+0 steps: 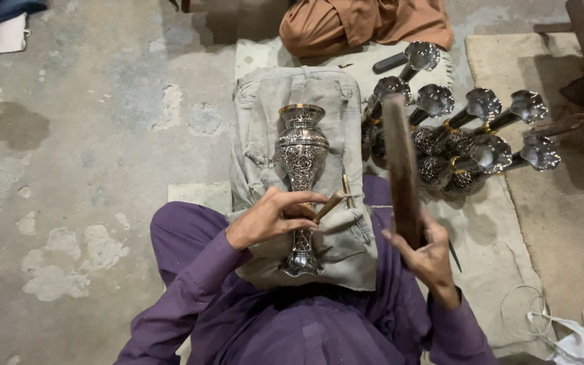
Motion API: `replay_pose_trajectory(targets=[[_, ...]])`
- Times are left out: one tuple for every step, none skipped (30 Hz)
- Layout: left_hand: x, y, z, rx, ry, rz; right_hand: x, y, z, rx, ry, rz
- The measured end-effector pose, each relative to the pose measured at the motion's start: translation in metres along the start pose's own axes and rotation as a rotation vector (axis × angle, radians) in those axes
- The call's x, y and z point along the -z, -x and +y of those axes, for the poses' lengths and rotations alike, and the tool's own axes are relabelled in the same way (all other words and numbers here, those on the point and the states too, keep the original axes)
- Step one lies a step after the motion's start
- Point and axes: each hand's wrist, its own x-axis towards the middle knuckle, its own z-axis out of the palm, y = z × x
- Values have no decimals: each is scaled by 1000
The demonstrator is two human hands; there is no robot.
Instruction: The person sits cross-legged on the floor holding a small punch against an ornate silver vase resting on a cloth-covered sandbag, and repeatedly strikes the punch with a wooden mallet to chase the engraved pattern, repositioning the punch around the vase's body and neck.
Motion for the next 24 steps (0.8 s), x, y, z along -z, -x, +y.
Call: replay_pose_trajectory(targets=[[1, 0, 0, 8, 11, -13, 2, -2, 1, -77, 35, 7], [2, 0, 1, 15, 21, -26, 3, -4, 1, -154, 71, 14], [3, -1, 1, 18, 23, -31, 4, -6, 2, -232, 108, 18], [3, -2, 1, 20, 26, -38, 6, -7, 0, -192, 149, -6], [3, -3, 2, 20, 27, -45, 9, -9, -1, -150, 190, -29], [4, -4, 2, 21, 7, -43, 12, -12, -3, -106, 232, -53], [4, -4, 3, 25, -12, -39, 16, -15, -6, -67, 273, -48], [3, -3, 4, 32, -30, -35, 19, -16, -9, -30, 313, -46], [3, -3, 5, 22, -34, -33, 21, -18, -12, 7, 352, -43], [3, -3, 5, 11, -40, -32, 21, -20, -15, 76, 359, -28], [3, -4, 6, -1, -45, -31, 21, -22, -17, 145, 367, -13], [3, -4, 7, 1, -48, -31, 21, -24, -19, 213, 375, 0], [3, -4, 7, 1, -51, -30, 22, -25, -20, 127, 424, -14], [3, -4, 7, 1, -54, -31, 23, -27, -20, 42, 471, -27], [4, -4, 8, 4, -52, -34, 24, -29, -20, -43, 518, -40], [3, -4, 8, 7, -51, -35, 25, -29, -20, 7, 525, -21], [3, -3, 8, 10, -49, -35, 27, -30, -19, 57, 531, -3], [3, -3, 8, 11, -49, -33, 29, -30, -18, 106, 537, 14], [3, -4, 8, 12, -50, -31, 30, -31, -17, 56, 494, 12], [3, -3, 8, 12, -50, -30, 31, -31, -16, 5, 452, 10], [3, -3, 8, 14, -49, -28, 32, -32, -16, -48, 410, 8], [3, -3, 8, 14, -48, -27, 34, -32, -15, 59, 492, -25], [3, -3, 7, 14, -48, -25, 36, -34, -16, 167, 573, -58], [3, -3, 7, 13, -52, -26, 37, -34, -16, 276, 652, -93]])
